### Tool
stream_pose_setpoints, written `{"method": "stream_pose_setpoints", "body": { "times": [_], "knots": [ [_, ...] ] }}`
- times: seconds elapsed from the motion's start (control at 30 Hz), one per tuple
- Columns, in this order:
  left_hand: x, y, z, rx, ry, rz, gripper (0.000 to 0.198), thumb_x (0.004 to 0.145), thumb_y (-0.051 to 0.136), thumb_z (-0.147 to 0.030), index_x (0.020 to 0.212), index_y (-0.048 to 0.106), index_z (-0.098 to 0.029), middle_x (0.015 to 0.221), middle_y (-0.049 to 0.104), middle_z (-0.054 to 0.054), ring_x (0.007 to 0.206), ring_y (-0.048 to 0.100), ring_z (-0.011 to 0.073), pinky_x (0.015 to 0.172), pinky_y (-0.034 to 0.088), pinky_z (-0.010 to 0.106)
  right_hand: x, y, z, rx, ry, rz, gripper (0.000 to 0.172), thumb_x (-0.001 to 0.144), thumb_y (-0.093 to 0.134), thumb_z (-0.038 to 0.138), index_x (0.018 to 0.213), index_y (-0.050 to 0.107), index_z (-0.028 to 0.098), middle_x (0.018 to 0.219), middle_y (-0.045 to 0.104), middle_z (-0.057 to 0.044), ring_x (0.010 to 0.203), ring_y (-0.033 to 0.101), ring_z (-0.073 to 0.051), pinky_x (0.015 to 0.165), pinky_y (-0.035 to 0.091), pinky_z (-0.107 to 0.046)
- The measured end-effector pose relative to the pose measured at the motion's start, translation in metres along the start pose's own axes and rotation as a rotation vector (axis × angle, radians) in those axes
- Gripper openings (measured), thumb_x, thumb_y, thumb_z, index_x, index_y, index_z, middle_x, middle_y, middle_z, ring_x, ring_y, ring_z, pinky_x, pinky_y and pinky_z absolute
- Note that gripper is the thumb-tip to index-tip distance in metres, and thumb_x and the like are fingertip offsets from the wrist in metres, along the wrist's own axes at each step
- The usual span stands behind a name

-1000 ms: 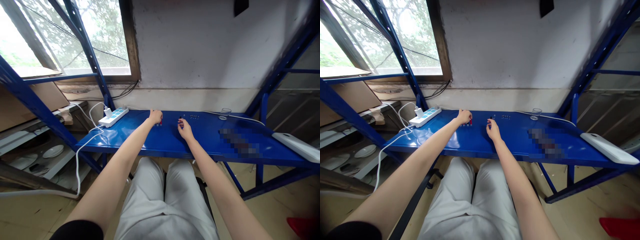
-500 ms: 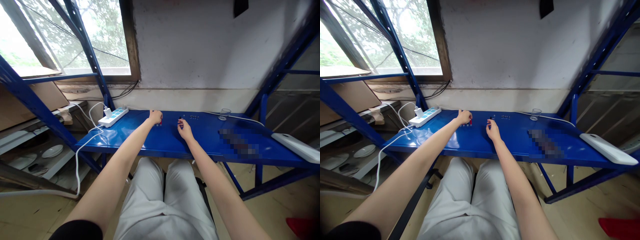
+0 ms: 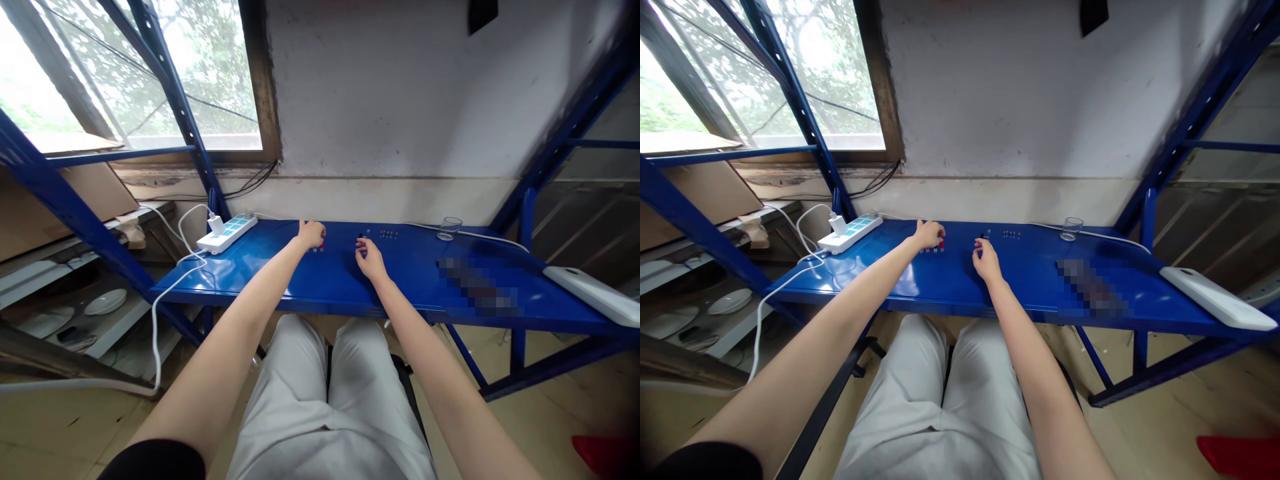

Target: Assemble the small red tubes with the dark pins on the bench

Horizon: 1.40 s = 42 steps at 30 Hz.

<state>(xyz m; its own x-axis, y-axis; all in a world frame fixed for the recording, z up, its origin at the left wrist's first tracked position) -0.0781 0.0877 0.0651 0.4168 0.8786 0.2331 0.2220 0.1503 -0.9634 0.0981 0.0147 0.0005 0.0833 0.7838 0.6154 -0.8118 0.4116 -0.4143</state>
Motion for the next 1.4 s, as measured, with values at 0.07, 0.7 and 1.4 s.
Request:
{"method": "stream_pose_setpoints", "body": {
  "times": [0.07, 0.7, 1.4],
  "knots": [
    [-0.001, -0.002, -0.001, -0.031, -0.002, -0.021, 0.016, 0.065, 0.061, -0.011, 0.079, 0.064, -0.019, 0.095, 0.065, 0.009, 0.100, 0.052, 0.0281, 0.095, 0.022, 0.048, -0.001, -0.001, 0.001, -0.009, 0.011, -0.003, 0.034, 0.077, 0.044, 0.022, 0.109, 0.051, 0.016, 0.101, 0.059, -0.013, 0.082, 0.059, -0.019, 0.077, 0.048, -0.037],
    [-0.083, 0.044, -0.042, -0.977, -0.218, -0.527, 0.015, 0.077, 0.049, -0.016, 0.082, 0.062, -0.015, 0.073, 0.065, 0.004, 0.069, 0.058, 0.0131, 0.070, 0.045, 0.026, 0.007, -0.023, -0.022, -0.495, 0.542, -0.033, 0.033, 0.078, 0.049, 0.030, 0.107, 0.059, 0.016, 0.105, 0.063, -0.011, 0.107, 0.050, -0.028, 0.089, 0.034, -0.046],
    [-0.084, 0.049, -0.043, -0.905, -0.149, -0.513, 0.016, 0.078, 0.048, -0.018, 0.085, 0.062, -0.017, 0.072, 0.062, 0.002, 0.067, 0.057, 0.0119, 0.069, 0.046, 0.025, 0.055, 0.024, -0.037, -0.635, 0.550, 0.178, 0.019, 0.075, 0.059, 0.034, 0.088, 0.067, 0.023, 0.089, 0.067, -0.007, 0.093, 0.058, -0.023, 0.080, 0.033, -0.036]
  ]
}}
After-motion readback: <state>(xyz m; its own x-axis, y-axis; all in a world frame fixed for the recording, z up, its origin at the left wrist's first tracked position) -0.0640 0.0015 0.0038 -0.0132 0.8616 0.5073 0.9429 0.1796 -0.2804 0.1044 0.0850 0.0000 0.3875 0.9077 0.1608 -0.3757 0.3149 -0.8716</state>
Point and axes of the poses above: each hand's wrist, its own x-axis towards the middle knuckle, its own y-axis out of the palm, z = x × y, the point moved 5 cm from there along x, towards the middle knuckle
